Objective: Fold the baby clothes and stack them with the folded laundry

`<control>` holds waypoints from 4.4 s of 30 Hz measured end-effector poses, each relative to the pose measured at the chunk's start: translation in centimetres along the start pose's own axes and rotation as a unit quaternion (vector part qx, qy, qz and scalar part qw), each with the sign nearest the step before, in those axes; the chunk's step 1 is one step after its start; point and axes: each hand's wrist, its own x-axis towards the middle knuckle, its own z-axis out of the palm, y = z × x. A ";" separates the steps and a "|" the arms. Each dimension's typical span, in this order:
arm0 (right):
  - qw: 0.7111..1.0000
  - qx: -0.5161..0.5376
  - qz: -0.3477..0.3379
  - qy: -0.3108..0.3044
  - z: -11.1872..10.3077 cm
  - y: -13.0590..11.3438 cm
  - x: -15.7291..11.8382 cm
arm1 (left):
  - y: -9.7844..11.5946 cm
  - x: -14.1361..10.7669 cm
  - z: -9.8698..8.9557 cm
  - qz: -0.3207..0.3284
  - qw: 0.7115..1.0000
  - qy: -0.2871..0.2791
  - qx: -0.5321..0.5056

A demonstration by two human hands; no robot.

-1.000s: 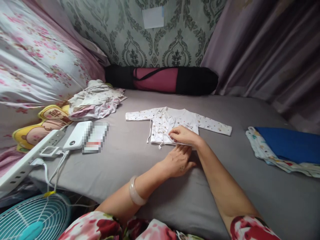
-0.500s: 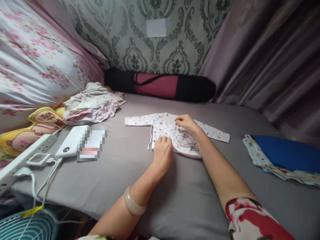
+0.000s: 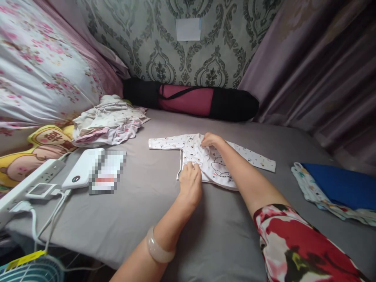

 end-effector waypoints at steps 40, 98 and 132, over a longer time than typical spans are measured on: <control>0.977 -0.051 -0.083 0.190 8.4 0.9 -14.8 | -2.5 0.4 0.2 -0.030 0.998 0.018 0.053; 0.969 -0.127 -0.202 -0.067 2.4 3.3 -20.1 | -0.5 16.6 0.9 -0.062 0.960 -0.108 -0.251; 0.994 0.035 0.076 0.064 6.3 11.3 -19.4 | -7.3 1.6 1.2 -0.090 0.981 -0.019 -0.173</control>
